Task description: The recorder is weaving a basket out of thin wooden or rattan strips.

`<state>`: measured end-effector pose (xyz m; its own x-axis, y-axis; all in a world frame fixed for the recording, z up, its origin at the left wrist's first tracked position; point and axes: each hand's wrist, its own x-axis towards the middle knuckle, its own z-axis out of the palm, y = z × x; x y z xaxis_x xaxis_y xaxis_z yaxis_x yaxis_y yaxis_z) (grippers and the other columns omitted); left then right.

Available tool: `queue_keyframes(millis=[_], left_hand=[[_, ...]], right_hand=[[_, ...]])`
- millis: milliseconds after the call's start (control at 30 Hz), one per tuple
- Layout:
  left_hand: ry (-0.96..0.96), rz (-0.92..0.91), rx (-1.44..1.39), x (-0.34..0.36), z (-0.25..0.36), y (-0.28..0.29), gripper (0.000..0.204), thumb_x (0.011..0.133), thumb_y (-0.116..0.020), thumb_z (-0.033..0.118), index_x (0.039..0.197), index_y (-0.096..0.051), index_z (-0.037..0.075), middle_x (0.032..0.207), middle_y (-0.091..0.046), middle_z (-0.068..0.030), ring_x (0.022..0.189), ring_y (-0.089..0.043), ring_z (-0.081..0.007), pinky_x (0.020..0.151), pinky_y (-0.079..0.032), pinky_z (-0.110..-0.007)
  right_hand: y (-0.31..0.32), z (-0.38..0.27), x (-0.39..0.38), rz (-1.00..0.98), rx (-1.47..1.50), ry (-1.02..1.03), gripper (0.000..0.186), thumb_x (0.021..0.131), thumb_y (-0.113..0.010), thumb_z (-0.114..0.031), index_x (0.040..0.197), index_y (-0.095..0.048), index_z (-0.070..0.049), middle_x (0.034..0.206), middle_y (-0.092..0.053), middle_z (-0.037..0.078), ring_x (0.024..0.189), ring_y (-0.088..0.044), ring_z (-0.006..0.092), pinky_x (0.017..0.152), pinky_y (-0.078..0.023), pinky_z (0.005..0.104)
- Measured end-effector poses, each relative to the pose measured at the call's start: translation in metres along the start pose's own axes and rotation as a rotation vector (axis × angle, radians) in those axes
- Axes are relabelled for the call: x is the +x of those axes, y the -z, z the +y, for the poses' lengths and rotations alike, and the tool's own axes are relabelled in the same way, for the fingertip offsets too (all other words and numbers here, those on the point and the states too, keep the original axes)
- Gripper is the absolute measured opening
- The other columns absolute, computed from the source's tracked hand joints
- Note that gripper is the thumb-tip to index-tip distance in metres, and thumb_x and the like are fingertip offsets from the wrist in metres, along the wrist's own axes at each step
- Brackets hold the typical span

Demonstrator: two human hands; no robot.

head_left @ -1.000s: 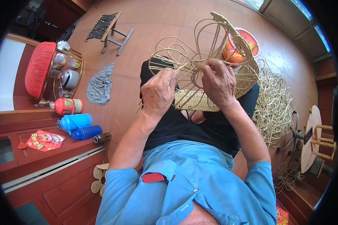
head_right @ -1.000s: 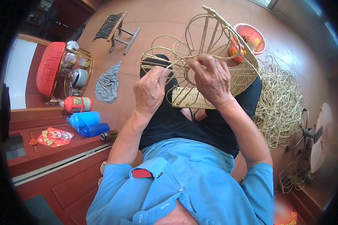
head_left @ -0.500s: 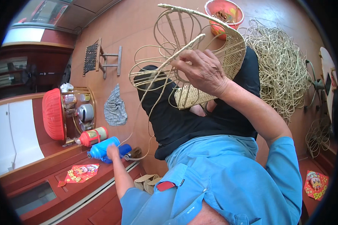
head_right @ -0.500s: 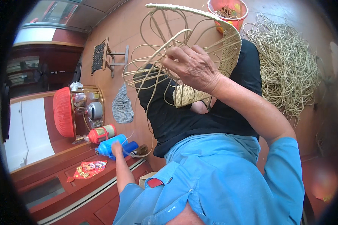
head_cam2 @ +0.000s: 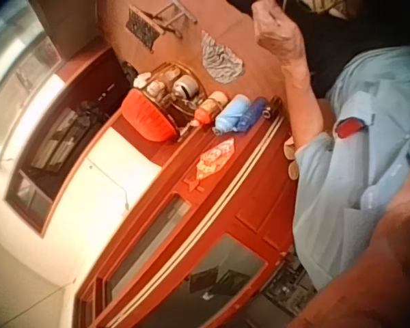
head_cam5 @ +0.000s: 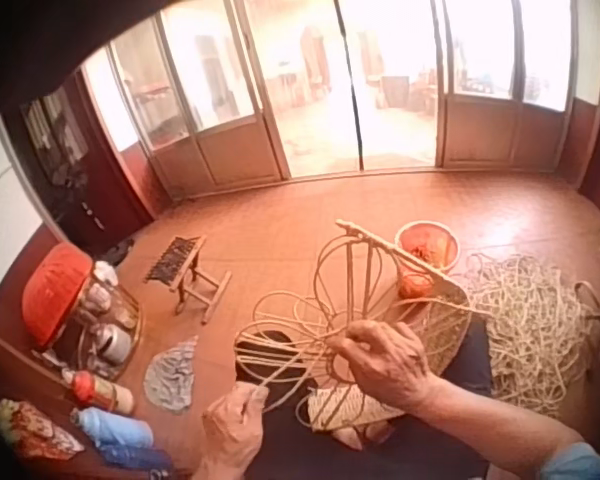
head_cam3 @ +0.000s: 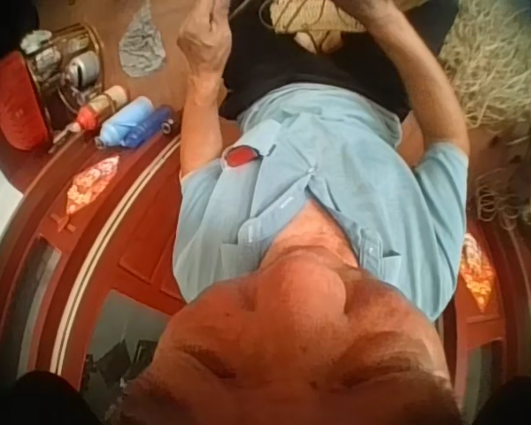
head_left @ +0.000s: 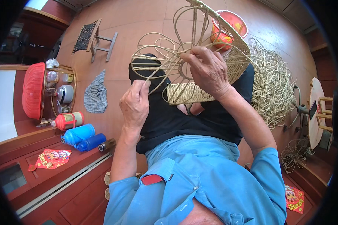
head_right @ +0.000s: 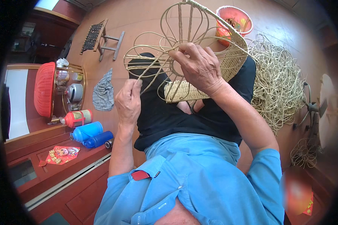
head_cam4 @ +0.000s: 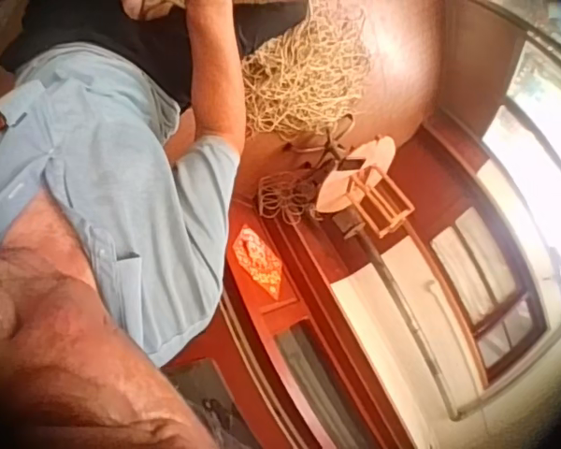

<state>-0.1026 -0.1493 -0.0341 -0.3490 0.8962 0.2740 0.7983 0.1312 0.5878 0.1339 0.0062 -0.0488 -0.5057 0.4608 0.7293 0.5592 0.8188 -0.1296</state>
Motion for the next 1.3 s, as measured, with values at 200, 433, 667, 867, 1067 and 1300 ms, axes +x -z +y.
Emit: queue_keyframes(millis=[200,433,667,867,1067,1300], left_hand=[[0.261,0.092,0.154,-0.071,-0.171,0.05,0.029,0.114,-0.063,0.03,0.105,-0.071,0.003,0.078,-0.065,-0.0175,0.068,-0.055,-0.0228,0.066,-0.048,-0.043],[0.869,-0.243,0.91,-0.2,-0.361,0.18,0.05,0.112,-0.054,0.042,0.114,-0.081,-0.001,0.117,-0.078,-0.0321,0.113,-0.074,-0.0514,0.097,-0.057,-0.064],[0.079,-0.04,-0.076,-0.034,-0.02,0.031,0.027,0.113,-0.065,0.021,0.128,-0.075,0.0,0.115,-0.078,-0.0183,0.108,-0.077,-0.0331,0.099,-0.058,-0.043],[-0.075,0.026,-0.239,-0.03,0.051,-0.045,0.016,0.11,-0.072,0.015,0.123,-0.075,0.005,0.091,-0.08,-0.0146,0.078,-0.08,-0.0271,0.07,-0.059,-0.038],[-0.171,-0.045,-0.181,-0.035,0.06,-0.054,0.009,0.107,-0.074,0.012,0.114,-0.075,0.006,0.094,-0.08,-0.0165,0.082,-0.08,-0.037,0.07,-0.059,-0.043],[-0.066,-0.036,-0.153,-0.019,0.038,-0.035,0.01,0.109,-0.074,0.016,0.113,-0.077,0.008,0.089,-0.079,-0.0144,0.078,-0.079,-0.0317,0.069,-0.058,-0.041]], right_hand=[[0.003,0.008,-0.004,-0.03,0.003,0.003,0.035,0.09,-0.075,-0.014,0.122,-0.076,-0.026,0.113,-0.066,-0.006,0.095,-0.072,0.0129,0.078,-0.052,0.0334],[-0.002,0.007,-0.002,-0.007,0.011,0.009,0.035,0.089,-0.076,-0.014,0.122,-0.076,-0.025,0.114,-0.066,-0.004,0.094,-0.072,0.0135,0.078,-0.052,0.0329],[0.0,0.006,0.004,-0.007,0.043,0.048,0.042,0.084,-0.076,-0.008,0.123,-0.077,-0.024,0.112,-0.066,-0.004,0.092,-0.072,0.0165,0.078,-0.055,0.0355],[0.008,0.006,0.007,-0.066,0.064,0.018,0.042,0.082,-0.075,-0.007,0.122,-0.077,-0.022,0.111,-0.066,-0.002,0.09,-0.072,0.0199,0.075,-0.057,0.0379],[0.017,0.007,0.009,-0.089,0.148,0.017,0.037,0.086,-0.074,-0.013,0.122,-0.077,-0.021,0.11,-0.067,0.001,0.084,-0.071,0.0238,0.074,-0.057,0.0398],[0.014,0.003,0.012,-0.067,0.183,-0.06,0.049,0.092,-0.077,-0.022,0.141,-0.069,-0.024,0.106,-0.068,0.002,0.082,-0.071,0.0255,0.074,-0.057,0.0411]])
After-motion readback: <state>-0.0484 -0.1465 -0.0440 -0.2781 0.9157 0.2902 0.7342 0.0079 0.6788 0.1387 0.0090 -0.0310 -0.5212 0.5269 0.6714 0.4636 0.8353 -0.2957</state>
